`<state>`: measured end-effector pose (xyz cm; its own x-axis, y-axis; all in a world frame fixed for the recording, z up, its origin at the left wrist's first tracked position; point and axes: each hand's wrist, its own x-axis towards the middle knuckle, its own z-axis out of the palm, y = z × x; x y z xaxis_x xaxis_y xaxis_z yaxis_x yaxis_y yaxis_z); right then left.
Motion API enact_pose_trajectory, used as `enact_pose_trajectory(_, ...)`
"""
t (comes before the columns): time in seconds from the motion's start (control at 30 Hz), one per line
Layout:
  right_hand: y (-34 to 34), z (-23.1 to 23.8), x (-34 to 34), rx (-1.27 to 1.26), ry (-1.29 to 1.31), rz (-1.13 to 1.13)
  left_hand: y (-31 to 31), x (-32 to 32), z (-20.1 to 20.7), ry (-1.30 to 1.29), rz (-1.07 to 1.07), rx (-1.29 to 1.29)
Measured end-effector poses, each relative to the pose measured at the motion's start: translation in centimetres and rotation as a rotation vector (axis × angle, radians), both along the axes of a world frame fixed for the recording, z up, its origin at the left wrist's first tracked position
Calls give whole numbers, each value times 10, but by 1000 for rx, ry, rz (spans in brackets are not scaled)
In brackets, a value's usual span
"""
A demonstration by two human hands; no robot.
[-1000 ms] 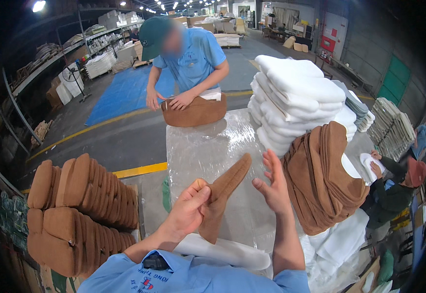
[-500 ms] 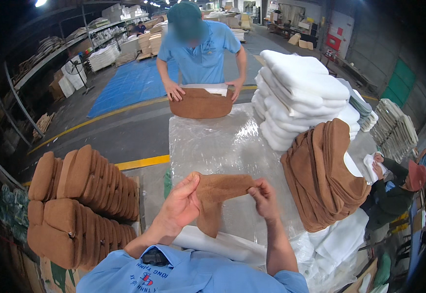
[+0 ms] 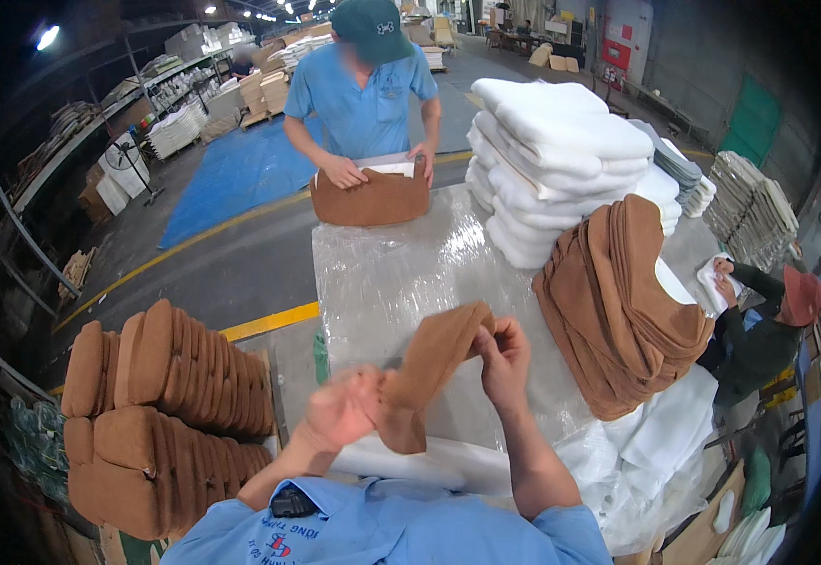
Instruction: The person inserts white foam inserts into brown fabric covers, aligns the edges, and secures them with a fastening mechanism. The person repeats this process for multiple cushion units, stacking the finished items on a nearby pallet.
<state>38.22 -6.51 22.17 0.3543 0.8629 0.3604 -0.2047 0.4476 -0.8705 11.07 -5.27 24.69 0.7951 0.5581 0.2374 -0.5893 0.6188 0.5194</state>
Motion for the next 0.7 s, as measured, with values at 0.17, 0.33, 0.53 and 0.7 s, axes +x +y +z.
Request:
enact_pose_trajectory(0.17,3,21,-8,19,-22,-47,-13,4,-7,100,15,-78)
enact_pose_trajectory(0.33,-3,21,-1,52,-159,-119,-7,10,4,219,87,-91)
enact_pose_trajectory(0.53,-16,49,28,-117,-38,322,22,-5,25,-59,216,-40)
enact_pose_trajectory(0.7,-39,4,68,-555,-396,283,46,-7,37,-181,220,-135)
